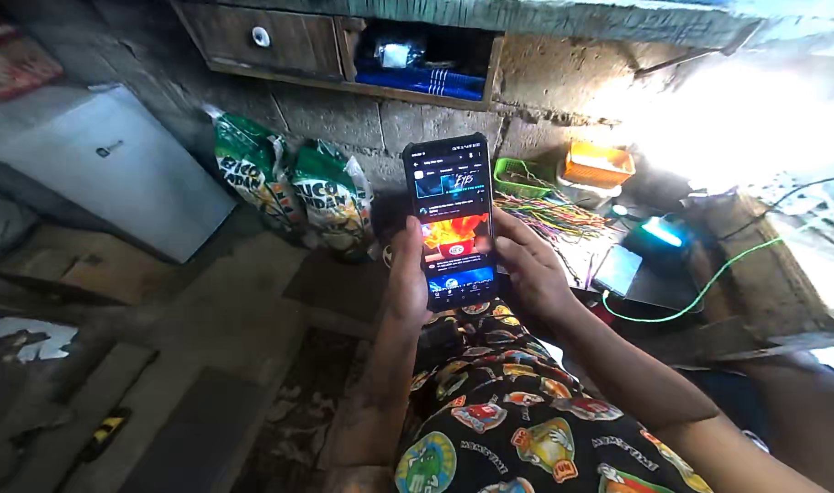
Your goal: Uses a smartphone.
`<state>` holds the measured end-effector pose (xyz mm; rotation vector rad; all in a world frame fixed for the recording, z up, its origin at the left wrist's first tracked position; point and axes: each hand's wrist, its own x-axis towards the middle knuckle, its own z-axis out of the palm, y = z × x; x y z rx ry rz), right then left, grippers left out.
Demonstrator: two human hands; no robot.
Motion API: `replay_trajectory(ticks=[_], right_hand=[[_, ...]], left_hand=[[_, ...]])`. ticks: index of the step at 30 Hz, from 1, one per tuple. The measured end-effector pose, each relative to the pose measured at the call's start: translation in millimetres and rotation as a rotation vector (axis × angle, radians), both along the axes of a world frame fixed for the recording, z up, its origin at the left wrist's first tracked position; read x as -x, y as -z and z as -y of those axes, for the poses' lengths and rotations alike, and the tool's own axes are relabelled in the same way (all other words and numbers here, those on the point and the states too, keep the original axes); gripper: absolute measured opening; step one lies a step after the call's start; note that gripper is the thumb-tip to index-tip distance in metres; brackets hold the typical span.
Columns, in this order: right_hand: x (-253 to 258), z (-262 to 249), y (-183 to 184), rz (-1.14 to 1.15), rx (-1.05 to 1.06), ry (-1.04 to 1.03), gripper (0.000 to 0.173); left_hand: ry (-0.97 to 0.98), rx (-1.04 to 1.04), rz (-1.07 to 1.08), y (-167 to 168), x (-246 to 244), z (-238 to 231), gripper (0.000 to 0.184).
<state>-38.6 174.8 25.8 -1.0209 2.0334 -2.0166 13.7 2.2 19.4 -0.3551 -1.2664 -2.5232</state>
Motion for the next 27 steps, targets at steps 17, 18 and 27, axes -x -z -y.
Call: replay_trajectory(ticks=[17, 18, 27], right_hand=[[-0.8, -19.2, 11.7, -1.049, -0.161, 0.221, 0.029], [0.0, -18.9, 13.7, -1.064, -0.165, 0.227, 0.029], [9.6, -12.8, 4.9, -0.910, -0.218, 0.276, 0.038]], left_hand=[[-0.030, 0.027, 0.017, -5.3, -3.8, 1.0, 0.054], [-0.014, 0.017, 0.006, -5.4, -3.9, 1.5, 0.054], [-0.051, 0.084, -0.011, 2.0, 0.0, -0.4, 0.048]])
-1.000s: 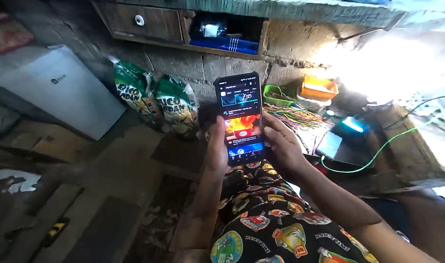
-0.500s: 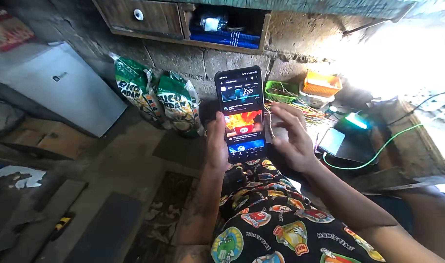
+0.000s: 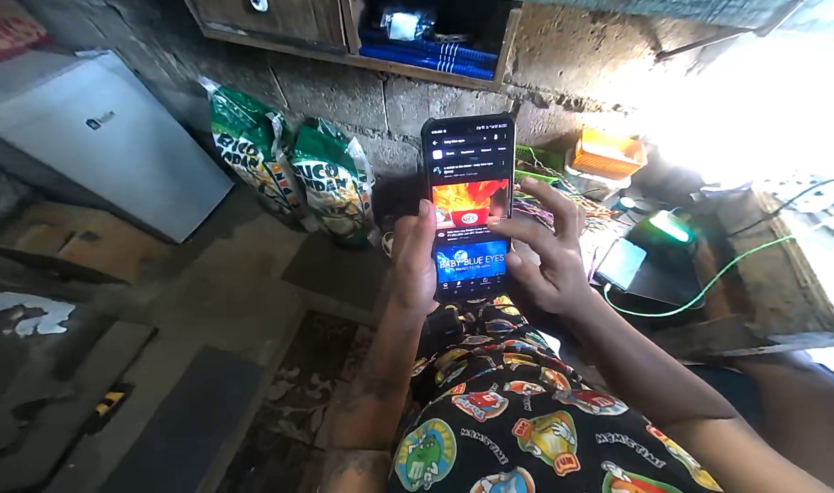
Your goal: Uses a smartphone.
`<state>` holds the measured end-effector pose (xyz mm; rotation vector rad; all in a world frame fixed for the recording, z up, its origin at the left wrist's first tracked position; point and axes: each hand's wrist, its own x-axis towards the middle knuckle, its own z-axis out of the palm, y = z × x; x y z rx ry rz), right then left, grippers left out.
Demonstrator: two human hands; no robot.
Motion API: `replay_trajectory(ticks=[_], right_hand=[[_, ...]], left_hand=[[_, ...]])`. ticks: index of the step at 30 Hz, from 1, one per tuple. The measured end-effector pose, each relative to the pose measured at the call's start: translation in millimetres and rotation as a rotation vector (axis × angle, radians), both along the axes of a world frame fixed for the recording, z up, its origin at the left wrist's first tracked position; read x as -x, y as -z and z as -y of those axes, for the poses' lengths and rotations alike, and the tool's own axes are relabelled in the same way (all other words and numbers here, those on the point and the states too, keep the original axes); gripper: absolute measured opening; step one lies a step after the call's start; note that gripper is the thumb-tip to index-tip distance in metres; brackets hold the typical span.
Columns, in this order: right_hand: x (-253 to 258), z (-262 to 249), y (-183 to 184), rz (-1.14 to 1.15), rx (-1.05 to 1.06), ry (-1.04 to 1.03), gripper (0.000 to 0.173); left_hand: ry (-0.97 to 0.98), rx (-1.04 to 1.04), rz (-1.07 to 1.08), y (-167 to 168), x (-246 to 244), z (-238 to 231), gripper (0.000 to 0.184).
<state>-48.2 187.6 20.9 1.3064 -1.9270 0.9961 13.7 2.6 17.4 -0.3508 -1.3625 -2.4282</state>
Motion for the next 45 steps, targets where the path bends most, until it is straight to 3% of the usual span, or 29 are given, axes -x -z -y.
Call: replay_trajectory(ticks=[8, 19, 25, 30, 36, 45], right_hand=[[-3.7, 4.3, 6.9, -0.118, 0.008, -0.066, 0.033], [-2.8, -0.7, 3.5, -0.120, 0.063, -0.063, 0.046], [-7.9, 12.0, 3.4, -0.131, 0.181, -0.061, 0.035], [-8.2, 18.4, 2.7, -0.155, 0.211, -0.070, 0.036], [-7.6, 9.7, 5.9, -0.075, 0.200, -0.062, 0.037], [-7.6, -5.1, 0.6, 0.143, 0.284, -0.053, 0.038]], left_hand=[[-0.019, 0.005, -0.009, -3.3, -3.1, 3.0, 0.052], [0.034, -0.004, -0.002, -0.9, -0.1, -2.0, 0.051], [0.123, -0.039, -0.010, -4.7, -4.1, -2.8, 0.045], [0.140, -0.039, -0.056, 3.4, 5.8, -3.8, 0.044], [0.097, -0.017, -0.002, 6.3, 8.6, -6.4, 0.047], [0.229, -0.108, -0.004, 5.3, 4.1, -3.7, 0.038]])
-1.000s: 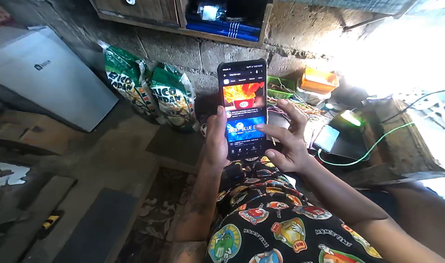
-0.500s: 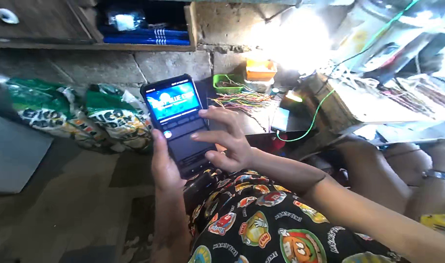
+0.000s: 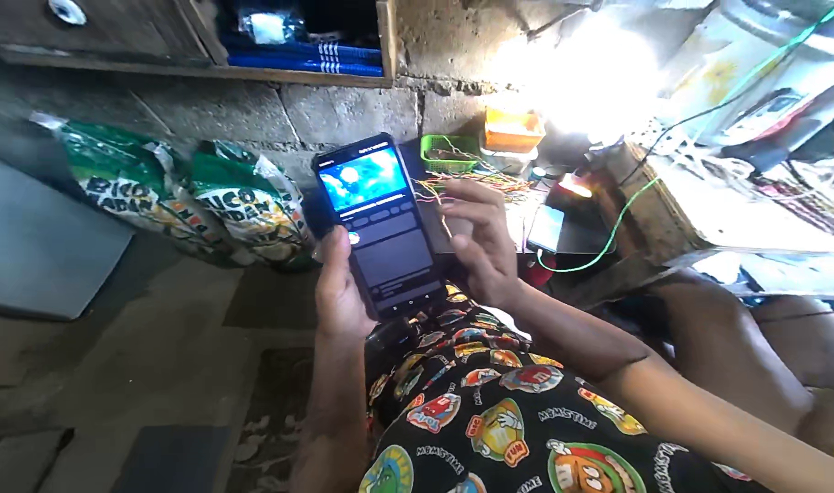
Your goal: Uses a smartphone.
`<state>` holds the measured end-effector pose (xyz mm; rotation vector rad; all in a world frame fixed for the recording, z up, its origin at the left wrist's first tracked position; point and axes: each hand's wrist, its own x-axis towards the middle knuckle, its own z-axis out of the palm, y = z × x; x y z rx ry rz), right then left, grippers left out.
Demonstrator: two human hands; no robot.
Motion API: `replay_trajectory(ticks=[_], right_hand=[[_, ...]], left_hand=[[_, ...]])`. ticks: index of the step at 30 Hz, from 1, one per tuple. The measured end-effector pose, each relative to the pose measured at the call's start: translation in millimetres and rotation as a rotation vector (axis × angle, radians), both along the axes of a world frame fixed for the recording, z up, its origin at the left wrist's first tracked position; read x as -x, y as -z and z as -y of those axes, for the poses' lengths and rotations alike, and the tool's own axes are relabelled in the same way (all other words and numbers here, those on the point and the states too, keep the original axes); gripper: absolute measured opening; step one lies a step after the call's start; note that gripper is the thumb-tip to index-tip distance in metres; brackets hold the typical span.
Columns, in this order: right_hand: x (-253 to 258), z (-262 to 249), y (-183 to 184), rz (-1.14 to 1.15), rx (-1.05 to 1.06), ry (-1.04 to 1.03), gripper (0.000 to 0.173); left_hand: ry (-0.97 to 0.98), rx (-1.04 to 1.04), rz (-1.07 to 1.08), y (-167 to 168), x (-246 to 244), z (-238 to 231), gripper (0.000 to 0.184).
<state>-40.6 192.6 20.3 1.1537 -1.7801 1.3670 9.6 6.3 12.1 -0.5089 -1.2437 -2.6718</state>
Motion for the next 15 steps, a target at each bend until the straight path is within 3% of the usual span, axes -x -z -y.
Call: replay_trajectory(ticks=[7, 15], right_hand=[[2.1, 2.6, -1.1, 0.149, 0.053, -0.057, 0.040], [3.3, 2.8, 3.5, 0.069, 0.007, 0.003, 0.036]], left_hand=[[-0.051, 0.106, 0.002, 2.6, -1.9, 1.3, 0.029], [0.034, 0.095, -0.059, 6.7, 0.6, 2.5, 0.045]])
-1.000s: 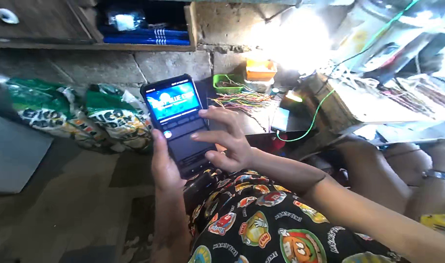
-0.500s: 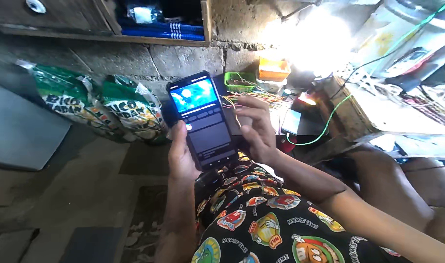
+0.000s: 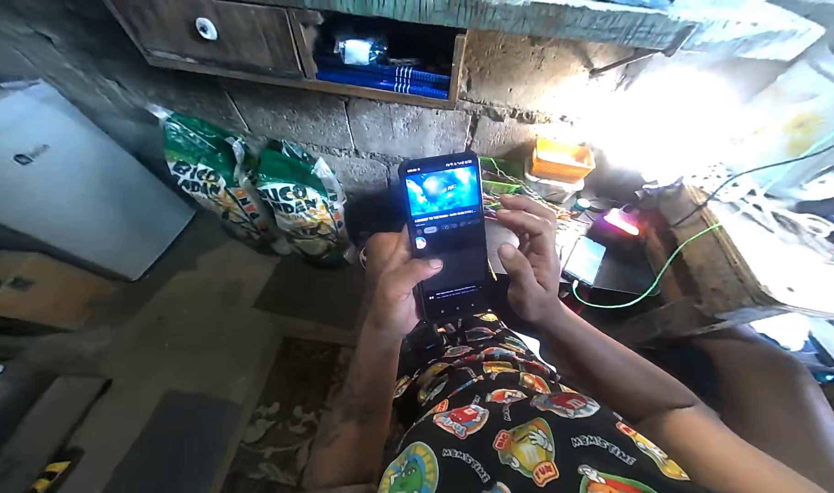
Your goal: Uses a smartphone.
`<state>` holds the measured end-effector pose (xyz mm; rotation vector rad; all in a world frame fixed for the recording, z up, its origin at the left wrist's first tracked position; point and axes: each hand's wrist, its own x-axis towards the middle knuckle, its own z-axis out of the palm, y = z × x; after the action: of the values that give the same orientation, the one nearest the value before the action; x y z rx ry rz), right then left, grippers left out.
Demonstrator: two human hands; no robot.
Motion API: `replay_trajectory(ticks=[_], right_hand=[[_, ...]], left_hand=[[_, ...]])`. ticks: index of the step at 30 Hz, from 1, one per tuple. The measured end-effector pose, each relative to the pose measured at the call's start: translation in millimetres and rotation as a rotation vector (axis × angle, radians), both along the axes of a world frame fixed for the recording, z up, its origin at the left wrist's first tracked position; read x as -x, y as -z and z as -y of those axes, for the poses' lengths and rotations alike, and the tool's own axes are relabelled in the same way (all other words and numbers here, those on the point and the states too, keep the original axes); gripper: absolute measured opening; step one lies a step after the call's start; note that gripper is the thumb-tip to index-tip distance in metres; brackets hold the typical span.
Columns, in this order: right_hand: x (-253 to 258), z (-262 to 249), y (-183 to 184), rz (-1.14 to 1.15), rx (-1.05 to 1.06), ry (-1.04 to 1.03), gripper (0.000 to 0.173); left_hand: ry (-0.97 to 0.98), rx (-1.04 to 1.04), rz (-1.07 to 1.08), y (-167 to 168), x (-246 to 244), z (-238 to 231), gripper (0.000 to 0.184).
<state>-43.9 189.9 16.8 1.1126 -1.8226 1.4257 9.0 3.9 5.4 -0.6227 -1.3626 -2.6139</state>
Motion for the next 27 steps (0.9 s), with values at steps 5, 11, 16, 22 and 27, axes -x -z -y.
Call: replay_trajectory(ticks=[5, 11, 16, 22, 27], right_hand=[[0.5, -1.1, -1.9, -0.041, -0.028, 0.024, 0.037], [1.7, 3.5, 0.5, -0.093, -0.037, 0.074, 0.036], [-0.7, 6.2, -0.1, -0.122, -0.012, 0.049, 0.038], [-0.9, 8.1, -2.3, -0.102, -0.016, 0.045, 0.039], [-1.8, 9.4, -1.4, -0.112, -0.019, 0.037, 0.040]], left_hand=[[-0.017, 0.034, 0.051, -0.3, -0.6, -3.5, 0.052], [-0.036, 0.044, 0.008, -1.9, -0.4, -1.9, 0.043], [-0.020, 0.002, 0.009, -4.4, -4.0, -3.7, 0.046], [-0.043, -0.006, 0.031, -4.1, -4.8, -3.3, 0.048], [-0.040, -0.008, 0.038, -4.3, -6.0, -2.6, 0.047]])
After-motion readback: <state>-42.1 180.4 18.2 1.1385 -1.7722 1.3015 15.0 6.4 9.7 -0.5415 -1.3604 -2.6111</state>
